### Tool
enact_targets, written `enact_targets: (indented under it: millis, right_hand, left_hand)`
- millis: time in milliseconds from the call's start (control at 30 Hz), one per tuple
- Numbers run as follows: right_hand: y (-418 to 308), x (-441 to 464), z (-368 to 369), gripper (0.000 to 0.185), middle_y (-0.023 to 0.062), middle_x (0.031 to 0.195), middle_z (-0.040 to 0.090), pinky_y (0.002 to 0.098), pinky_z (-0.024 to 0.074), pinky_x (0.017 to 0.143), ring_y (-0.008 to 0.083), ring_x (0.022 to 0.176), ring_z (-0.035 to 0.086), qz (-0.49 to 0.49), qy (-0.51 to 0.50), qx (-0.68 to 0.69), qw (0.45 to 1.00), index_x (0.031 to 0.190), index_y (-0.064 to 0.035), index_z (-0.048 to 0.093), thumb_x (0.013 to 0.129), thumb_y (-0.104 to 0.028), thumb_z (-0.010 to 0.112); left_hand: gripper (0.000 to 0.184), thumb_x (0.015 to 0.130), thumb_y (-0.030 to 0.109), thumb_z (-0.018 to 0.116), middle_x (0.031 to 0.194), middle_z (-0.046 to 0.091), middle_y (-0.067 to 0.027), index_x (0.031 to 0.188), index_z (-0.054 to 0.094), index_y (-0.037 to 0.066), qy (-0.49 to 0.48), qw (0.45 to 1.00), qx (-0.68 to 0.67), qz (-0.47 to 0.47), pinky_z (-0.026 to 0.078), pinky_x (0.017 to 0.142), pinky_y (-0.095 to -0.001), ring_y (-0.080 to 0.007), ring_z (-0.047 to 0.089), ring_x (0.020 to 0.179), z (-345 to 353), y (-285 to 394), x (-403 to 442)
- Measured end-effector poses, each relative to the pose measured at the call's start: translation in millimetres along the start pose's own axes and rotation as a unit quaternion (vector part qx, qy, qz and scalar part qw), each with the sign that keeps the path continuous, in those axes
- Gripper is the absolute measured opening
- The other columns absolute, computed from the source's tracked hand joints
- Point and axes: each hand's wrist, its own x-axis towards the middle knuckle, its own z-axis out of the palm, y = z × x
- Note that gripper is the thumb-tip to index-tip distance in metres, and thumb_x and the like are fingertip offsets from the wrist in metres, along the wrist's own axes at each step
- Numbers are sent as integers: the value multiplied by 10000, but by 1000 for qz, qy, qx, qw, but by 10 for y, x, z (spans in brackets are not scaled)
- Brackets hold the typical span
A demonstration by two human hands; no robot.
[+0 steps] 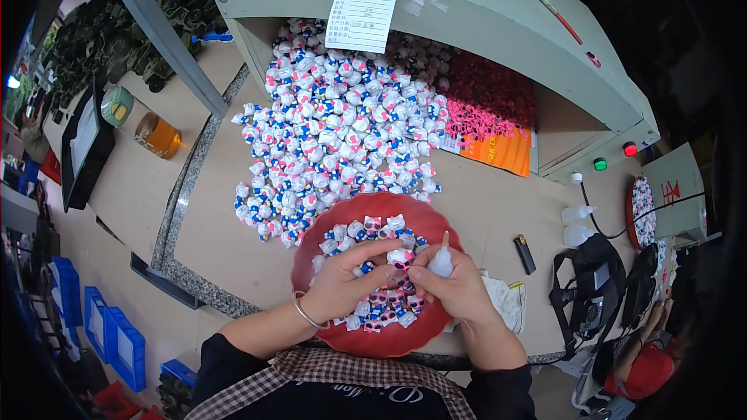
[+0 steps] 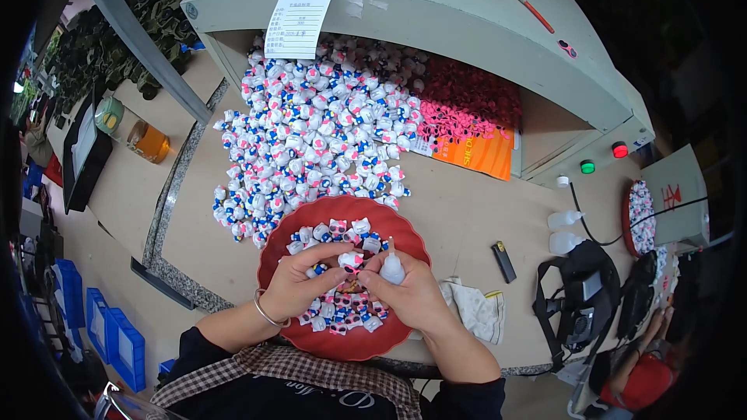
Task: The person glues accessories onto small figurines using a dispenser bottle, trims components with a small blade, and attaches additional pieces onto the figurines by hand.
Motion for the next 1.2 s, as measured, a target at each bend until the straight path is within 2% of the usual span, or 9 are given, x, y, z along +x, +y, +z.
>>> enact_targets:
  millis: [167, 367, 600, 700, 867, 967, 1000, 1067, 1200]
  right_hand:
    - [52, 0, 35, 112, -5, 654, 542, 181, 393, 480, 46, 548, 498, -22, 27, -38, 999, 826, -37, 546, 800, -107, 629]
    - [125, -42, 53, 111, -16, 663, 545, 185, 410, 522, 40, 586, 509, -37, 57, -75, 995, 828, -35, 551, 800, -106, 633]
    - [197, -3, 153, 123, 25, 823, 568, 219, 465, 632, 81, 716, 580, -111, 80, -33, 990, 870, -15, 545, 795, -66, 628]
    - [248, 31, 116, 144, 50, 843, 536, 221, 480, 649, 101, 734, 585, -208, 67, -147, 965, 910, 10, 510, 797, 3, 599]
    - [308, 29, 113, 148, 37, 829, 560, 240, 470, 650, 96, 771, 575, -183, 70, -111, 974, 894, -19, 526, 787, -47, 626]
    - [206, -6, 102, 144, 27, 833, 559, 232, 465, 643, 82, 770, 567, -134, 46, -70, 987, 912, -24, 523, 800, -42, 611]
    - [159, -14, 91, 145, 24, 834, 558, 228, 463, 639, 77, 771, 564, -112, 34, -47, 992, 921, -26, 522, 804, -41, 606]
    - [149, -25, 33, 161, 12, 812, 535, 211, 451, 630, 66, 728, 536, -148, 44, -51, 987, 958, -28, 516, 814, -26, 588]
    - [107, -90, -158, 242, 23, 851, 511, 221, 445, 688, 78, 768, 501, -148, 98, -51, 983, 1054, -21, 477, 824, 0, 550]
  left_hand:
    - [362, 819, 38, 580, 953, 580, -45, 1177, 524, 45, -8, 999, 23, 23, 451, 717, -201, -79, 531, 811, 8, 18, 7]
    - [343, 818, 42, 586, 899, 590, -28, 1159, 546, 45, -4, 999, 33, -16, 443, 700, -205, -68, 527, 800, -2, 24, -5]
    - [316, 823, 28, 568, 1005, 604, -57, 1139, 556, 23, 8, 995, -47, -87, 451, 780, -225, -88, 550, 881, -19, -7, 3]
    - [300, 819, -4, 549, 1065, 587, -83, 1119, 561, 4, 4, 992, -71, -101, 454, 837, -258, -126, 555, 953, -26, -12, 3]
    - [293, 824, -1, 545, 1066, 588, -83, 1117, 561, 2, 1, 991, -81, -109, 449, 844, -262, -134, 550, 967, -25, -19, -11]
    - [303, 816, 5, 561, 1072, 573, -90, 1119, 561, 12, -4, 997, -45, -66, 451, 822, -253, -134, 558, 928, -13, 24, 6]
    - [312, 812, 8, 568, 1085, 557, -89, 1124, 559, 17, -14, 1000, -3, -15, 451, 813, -250, -131, 556, 920, -16, 1, 13]
    - [330, 804, 13, 582, 1112, 526, -86, 1133, 553, 27, -35, 992, 83, 88, 452, 794, -244, -127, 550, 905, -31, -62, 37]
    - [405, 798, -7, 574, 1166, 457, -68, 1192, 494, 39, -12, 1000, -7, -19, 442, 843, -281, -135, 527, 941, -4, 24, 3]
